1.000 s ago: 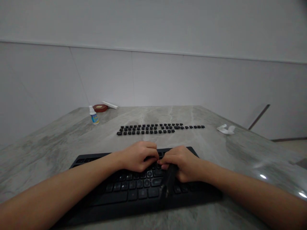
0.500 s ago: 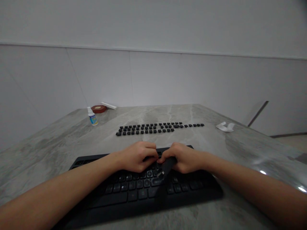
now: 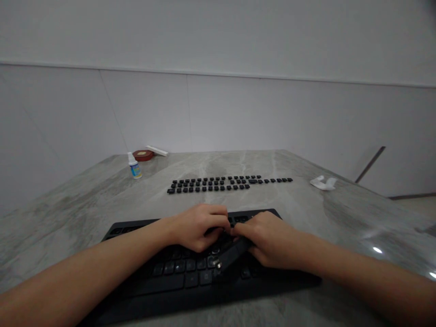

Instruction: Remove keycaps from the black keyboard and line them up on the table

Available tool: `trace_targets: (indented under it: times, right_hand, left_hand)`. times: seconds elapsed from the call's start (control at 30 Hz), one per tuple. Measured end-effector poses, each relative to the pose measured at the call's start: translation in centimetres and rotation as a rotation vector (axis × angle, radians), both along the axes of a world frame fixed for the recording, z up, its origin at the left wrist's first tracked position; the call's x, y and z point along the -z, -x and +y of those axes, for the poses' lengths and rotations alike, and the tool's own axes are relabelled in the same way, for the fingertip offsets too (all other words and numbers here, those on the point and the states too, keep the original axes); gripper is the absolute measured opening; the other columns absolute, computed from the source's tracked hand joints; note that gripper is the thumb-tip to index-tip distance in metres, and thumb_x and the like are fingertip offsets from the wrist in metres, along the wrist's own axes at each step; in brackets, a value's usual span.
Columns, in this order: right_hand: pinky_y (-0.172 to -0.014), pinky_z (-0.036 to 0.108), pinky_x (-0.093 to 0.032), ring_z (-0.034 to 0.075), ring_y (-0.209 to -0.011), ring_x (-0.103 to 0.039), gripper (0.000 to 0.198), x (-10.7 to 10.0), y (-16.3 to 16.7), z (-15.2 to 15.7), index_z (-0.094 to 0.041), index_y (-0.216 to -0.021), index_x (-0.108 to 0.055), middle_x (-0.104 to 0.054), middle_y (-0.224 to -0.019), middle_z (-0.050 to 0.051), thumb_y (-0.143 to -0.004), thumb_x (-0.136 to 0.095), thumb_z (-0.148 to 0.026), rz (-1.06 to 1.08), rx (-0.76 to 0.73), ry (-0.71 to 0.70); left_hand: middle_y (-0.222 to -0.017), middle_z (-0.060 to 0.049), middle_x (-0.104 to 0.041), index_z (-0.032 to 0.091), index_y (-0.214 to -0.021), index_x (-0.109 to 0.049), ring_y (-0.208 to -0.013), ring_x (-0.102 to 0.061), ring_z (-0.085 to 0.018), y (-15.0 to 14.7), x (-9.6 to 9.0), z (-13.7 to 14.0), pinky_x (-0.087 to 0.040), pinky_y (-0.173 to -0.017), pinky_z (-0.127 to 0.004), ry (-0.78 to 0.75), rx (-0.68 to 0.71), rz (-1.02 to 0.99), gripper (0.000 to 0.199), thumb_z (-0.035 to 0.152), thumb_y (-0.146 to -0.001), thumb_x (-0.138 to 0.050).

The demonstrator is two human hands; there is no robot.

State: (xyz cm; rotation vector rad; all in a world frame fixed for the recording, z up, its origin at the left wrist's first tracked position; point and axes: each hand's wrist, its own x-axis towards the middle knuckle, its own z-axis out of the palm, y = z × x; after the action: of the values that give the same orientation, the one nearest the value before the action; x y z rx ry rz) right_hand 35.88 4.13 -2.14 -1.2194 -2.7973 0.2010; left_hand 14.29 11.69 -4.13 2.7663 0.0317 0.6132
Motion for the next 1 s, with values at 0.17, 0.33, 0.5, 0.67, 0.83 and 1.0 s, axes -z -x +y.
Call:
trace_targets:
  times: [0.17,0.33,0.5,0.67,0.83,1.0]
  right_hand:
    - [-0.069,0.028,-0.043,0.020,-0.080,-0.064,0.029,0.2,0.6,-1.1,-0.015,-0.104,-0.066,-0.070,-0.089,0.010,-0.079,-0.052,-0.012,-0.033,0.062,-0.032]
    - [-0.065,0.027,-0.041,0.018,-0.075,-0.063,0.028,0.5,0.7,-1.2,-0.014,-0.101,-0.066,-0.069,-0.086,0.009,-0.078,-0.052,-0.011,0.015,0.084,-0.019]
    - [-0.056,0.021,-0.035,0.010,-0.057,-0.053,0.012,0.7,-0.5,1.1,-0.014,-0.083,-0.068,-0.062,-0.066,0.001,-0.080,-0.057,-0.014,0.233,0.000,0.157]
    - [-0.050,0.020,-0.030,0.007,-0.051,-0.043,0.016,1.6,-1.5,3.1,-0.012,-0.071,-0.063,-0.049,-0.056,-0.003,-0.081,-0.061,-0.023,0.386,-0.059,0.301]
    - [-0.053,0.020,-0.031,0.008,-0.056,-0.039,0.021,2.0,-1.5,3.4,-0.011,-0.073,-0.063,-0.047,-0.060,-0.003,-0.084,-0.060,-0.028,0.493,-0.008,0.439]
    - [-0.051,0.019,-0.029,0.007,-0.054,-0.040,0.016,2.4,-1.1,2.9,-0.011,-0.072,-0.065,-0.047,-0.059,-0.003,-0.081,-0.060,-0.024,0.517,0.056,0.389]
  left_hand:
    - [-0.090,-0.008,-0.059,0.016,-0.100,-0.065,-0.075,-0.056,-0.015,0.2,0.3,0.3,-0.047,-0.066,-0.025,-0.015,0.042,0.029,0.033,0.003,-0.076,-0.047]
    - [-0.092,-0.008,-0.061,0.017,-0.101,-0.067,-0.077,-0.058,-0.015,0.2,0.3,0.2,-0.049,-0.068,-0.025,0.005,0.043,0.022,0.038,0.002,-0.072,-0.047]
    - [-0.088,-0.009,-0.063,0.013,-0.094,-0.067,-0.075,-0.059,-0.016,-0.1,0.0,0.0,-0.049,-0.067,-0.026,0.017,0.068,0.022,0.018,0.015,-0.081,-0.054]
    - [-0.087,-0.008,-0.064,0.013,-0.085,-0.066,-0.074,-0.060,-0.014,-0.2,0.3,0.3,-0.048,-0.065,-0.024,0.018,0.038,0.012,0.011,0.019,-0.088,-0.057]
    - [-0.092,-0.008,-0.063,0.014,-0.095,-0.067,-0.079,-0.060,-0.014,-0.1,0.0,0.0,-0.050,-0.071,-0.025,0.106,0.025,0.060,0.014,0.013,-0.087,-0.056]
    - [-0.095,-0.007,-0.063,0.014,-0.099,-0.067,-0.083,-0.060,-0.015,-0.1,0.0,0.2,-0.051,-0.076,-0.026,0.153,0.022,0.076,0.014,0.015,-0.090,-0.057]
